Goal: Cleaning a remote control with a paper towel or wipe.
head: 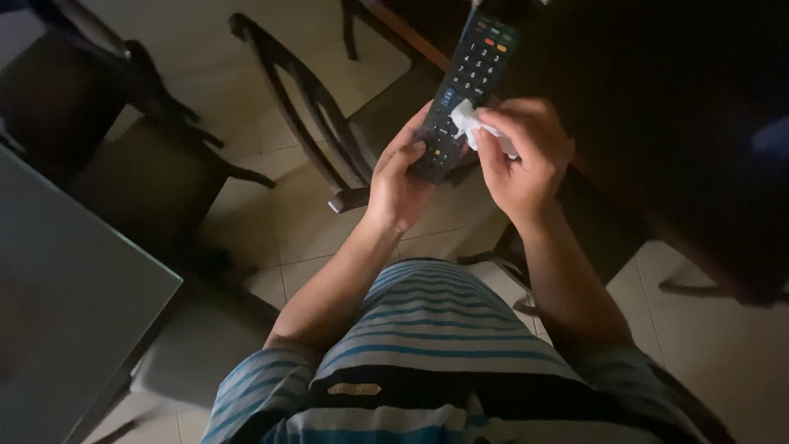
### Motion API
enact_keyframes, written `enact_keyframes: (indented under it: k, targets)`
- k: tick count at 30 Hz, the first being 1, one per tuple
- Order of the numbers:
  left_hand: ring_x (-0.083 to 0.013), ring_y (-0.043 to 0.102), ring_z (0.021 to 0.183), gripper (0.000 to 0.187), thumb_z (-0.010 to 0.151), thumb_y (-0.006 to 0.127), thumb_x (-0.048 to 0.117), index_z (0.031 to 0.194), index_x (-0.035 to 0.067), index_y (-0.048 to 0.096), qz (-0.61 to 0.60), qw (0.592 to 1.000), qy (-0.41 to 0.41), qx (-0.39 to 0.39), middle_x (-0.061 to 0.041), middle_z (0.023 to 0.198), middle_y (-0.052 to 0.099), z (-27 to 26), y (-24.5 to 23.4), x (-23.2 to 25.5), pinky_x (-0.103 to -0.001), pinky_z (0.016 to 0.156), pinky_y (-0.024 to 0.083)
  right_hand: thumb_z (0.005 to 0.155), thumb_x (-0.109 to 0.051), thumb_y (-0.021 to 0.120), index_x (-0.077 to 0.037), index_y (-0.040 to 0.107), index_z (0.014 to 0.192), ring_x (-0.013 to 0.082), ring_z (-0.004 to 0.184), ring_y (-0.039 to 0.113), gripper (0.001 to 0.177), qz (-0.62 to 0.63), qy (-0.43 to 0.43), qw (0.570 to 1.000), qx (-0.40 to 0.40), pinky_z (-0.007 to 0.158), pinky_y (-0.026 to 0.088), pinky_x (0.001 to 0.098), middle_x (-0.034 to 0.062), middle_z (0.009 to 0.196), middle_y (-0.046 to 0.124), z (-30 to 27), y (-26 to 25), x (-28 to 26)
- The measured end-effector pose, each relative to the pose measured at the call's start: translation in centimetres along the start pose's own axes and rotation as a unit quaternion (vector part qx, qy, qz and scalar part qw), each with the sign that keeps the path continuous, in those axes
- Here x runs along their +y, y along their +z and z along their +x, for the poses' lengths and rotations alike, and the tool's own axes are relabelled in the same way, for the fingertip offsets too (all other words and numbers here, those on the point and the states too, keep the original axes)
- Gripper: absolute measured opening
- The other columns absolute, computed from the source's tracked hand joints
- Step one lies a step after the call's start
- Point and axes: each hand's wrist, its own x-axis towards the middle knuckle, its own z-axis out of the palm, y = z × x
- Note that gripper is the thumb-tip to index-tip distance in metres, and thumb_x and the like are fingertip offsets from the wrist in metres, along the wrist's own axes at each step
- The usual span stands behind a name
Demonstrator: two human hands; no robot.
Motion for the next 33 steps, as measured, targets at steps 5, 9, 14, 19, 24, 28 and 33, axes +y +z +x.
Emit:
enact_keyframes:
  k: [5, 9, 14, 19, 24, 28, 33]
  targets:
    - [-0.0239, 0.052, 0.144, 0.048, 0.112, 0.049, 0.009, 0.159, -0.001, 0.042, 0.086, 0.993, 0.083, 0.02, -0.014, 0.154, 0.053, -0.8, -1.1, 0.4, -0.04, 0.126, 0.041, 0.096, 0.002, 0.08, -0.005, 0.072, 0.116, 0.027, 0.103, 0.069, 0.022, 0.048, -0.004, 0.999, -0.022, 0.086, 0.057, 0.0358, 0.014, 0.115, 0.065, 0.2, 2.8, 0.1]
    - [-0.0219, 0.052, 0.142, 0.046, 0.115, 0.053, 0.011, 0.158, 0.0, 0.042, 0.132, 0.98, 0.141, 0.053, -0.012, 0.153, 0.054, -1.4, -1.6, 0.6, -0.039, 0.124, 0.043, 0.098, 0.003, 0.077, -0.003, 0.071, 0.118, 0.0239, 0.106, 0.068, 0.022, 0.092, 0.007, 0.995, -0.035, 0.086, 0.057, 0.0337, 0.0122, 0.118, 0.066, 0.5, 3.3, 0.1]
    - [-0.0234, 0.057, 0.139, 0.046, 0.114, 0.052, 0.013, 0.157, 0.002, 0.04, 0.099, 0.981, 0.152, 0.063, -0.012, 0.151, 0.055, -2.0, -0.5, 1.6, -0.043, 0.12, 0.048, 0.096, 0.005, 0.075, -0.002, 0.069, 0.116, 0.0247, 0.104, 0.067, 0.022, 0.118, -0.002, 0.993, -0.003, 0.084, 0.056, 0.0333, 0.0128, 0.116, 0.065, 2.0, 2.6, -0.6]
    - [-0.0252, 0.059, 0.136, 0.045, 0.115, 0.05, 0.013, 0.158, 0.003, 0.04, 0.09, 0.981, 0.164, 0.048, -0.013, 0.15, 0.055, -2.0, -0.9, 1.4, -0.046, 0.118, 0.051, 0.096, 0.005, 0.077, -0.004, 0.068, 0.115, 0.0258, 0.105, 0.067, 0.023, 0.118, -0.036, 0.992, -0.024, 0.086, 0.055, 0.0342, 0.0128, 0.118, 0.066, 2.2, 3.3, -0.7]
    - [-0.0219, 0.055, 0.139, 0.045, 0.116, 0.049, 0.011, 0.159, 0.004, 0.04, 0.118, 0.972, 0.19, 0.067, -0.011, 0.151, 0.053, -1.7, -1.7, 0.6, -0.04, 0.121, 0.046, 0.094, 0.007, 0.079, -0.006, 0.07, 0.116, 0.0261, 0.101, 0.07, 0.027, 0.117, -0.065, 0.989, -0.064, 0.083, 0.057, 0.034, 0.0111, 0.112, 0.069, 2.0, 3.7, -0.8]
    - [-0.0223, 0.054, 0.138, 0.044, 0.118, 0.048, 0.011, 0.16, 0.003, 0.041, 0.101, 0.974, 0.19, 0.072, -0.012, 0.147, 0.054, -1.5, -1.1, 1.4, -0.039, 0.12, 0.044, 0.091, 0.006, 0.079, -0.006, 0.07, 0.115, 0.0261, 0.094, 0.07, 0.029, 0.141, -0.085, 0.981, -0.101, 0.079, 0.057, 0.035, 0.0107, 0.107, 0.068, 2.2, 3.7, -1.3]
    - [-0.0235, 0.055, 0.14, 0.043, 0.116, 0.048, 0.013, 0.158, 0.004, 0.042, 0.055, 0.985, 0.154, 0.053, -0.012, 0.149, 0.055, -0.9, -1.1, 1.5, -0.042, 0.124, 0.044, 0.096, 0.004, 0.079, -0.009, 0.07, 0.121, 0.0253, 0.097, 0.07, 0.03, 0.085, -0.091, 0.991, -0.045, 0.081, 0.057, 0.0364, 0.0092, 0.112, 0.068, 2.3, 3.5, -0.5]
